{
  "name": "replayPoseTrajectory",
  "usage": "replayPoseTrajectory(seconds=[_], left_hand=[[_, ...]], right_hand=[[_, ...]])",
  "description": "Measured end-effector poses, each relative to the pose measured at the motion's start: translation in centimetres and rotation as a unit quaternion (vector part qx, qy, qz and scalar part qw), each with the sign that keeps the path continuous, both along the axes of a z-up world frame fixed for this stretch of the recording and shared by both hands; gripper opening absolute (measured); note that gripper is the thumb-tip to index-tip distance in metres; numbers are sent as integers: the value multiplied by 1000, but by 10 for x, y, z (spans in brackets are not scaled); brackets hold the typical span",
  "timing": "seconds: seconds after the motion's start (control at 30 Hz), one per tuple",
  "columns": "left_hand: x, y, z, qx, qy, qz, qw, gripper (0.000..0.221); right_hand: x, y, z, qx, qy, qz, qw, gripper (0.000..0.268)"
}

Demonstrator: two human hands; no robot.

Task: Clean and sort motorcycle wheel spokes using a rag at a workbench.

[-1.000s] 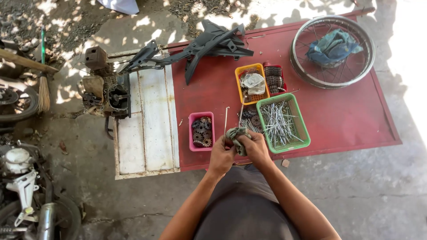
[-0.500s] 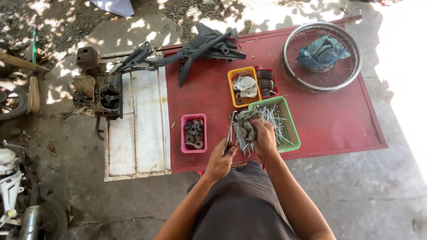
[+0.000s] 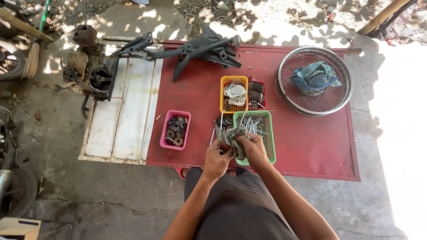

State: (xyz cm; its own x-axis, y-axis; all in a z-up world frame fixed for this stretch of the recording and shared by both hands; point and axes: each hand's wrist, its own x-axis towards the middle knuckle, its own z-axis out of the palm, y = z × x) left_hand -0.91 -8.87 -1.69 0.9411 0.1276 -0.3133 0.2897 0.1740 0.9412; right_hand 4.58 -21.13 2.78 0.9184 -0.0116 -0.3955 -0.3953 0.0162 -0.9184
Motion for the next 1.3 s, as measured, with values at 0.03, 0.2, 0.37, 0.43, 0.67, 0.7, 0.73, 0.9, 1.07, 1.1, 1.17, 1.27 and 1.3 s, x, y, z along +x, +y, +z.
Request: replayPoseTrajectory(seconds=[0.03, 0.2, 0.37, 0.43, 0.67, 0.7, 0.73, 0.9, 1.07, 1.1, 1.17, 1.27, 1.3], left_hand=[[-4, -5, 6, -2, 3, 6, 1000, 9], [-19, -11, 18, 3, 29, 15, 999, 16], [-19, -4, 10, 35, 19, -2, 999, 18], [-13, 6, 9, 51, 6, -18, 999, 19], [17, 59, 62, 51, -72, -58, 994, 12], [19, 68, 63, 61, -72, -66, 993, 16], [18, 74, 61, 61, -71, -73, 993, 16], [16, 110, 51, 54, -75, -134, 987, 21], [4, 149, 33, 52, -38, -211, 975, 19], [2, 153, 30, 47, -30, -226, 972, 19], [0, 160, 28, 42, -23, -232, 972, 18], [-3, 167, 21, 41, -10, -232, 972, 14], [-3, 168, 19, 47, -6, -228, 972, 11]], right_hand=[[6, -6, 1, -2, 3, 6, 1000, 27], [40, -19, 0, 104, -1, -111, 988, 23], [31, -6, 5, 134, 10, -124, 983, 24], [25, 5, 1, 132, 5, -131, 983, 25], [-10, 56, 16, -11, -42, 16, 999, 18], [-16, 62, 31, -24, -93, 36, 995, 13], [-16, 69, 32, -24, -92, 29, 995, 13], [1, 100, 19, -48, -15, -74, 996, 15], [18, 114, 8, 43, -49, -200, 978, 13], [19, 117, 13, 72, -63, -232, 968, 14], [14, 122, 5, 82, -67, -253, 962, 16], [1, 127, -4, 95, -59, -262, 959, 15], [-2, 129, -6, 99, -47, -250, 962, 14]])
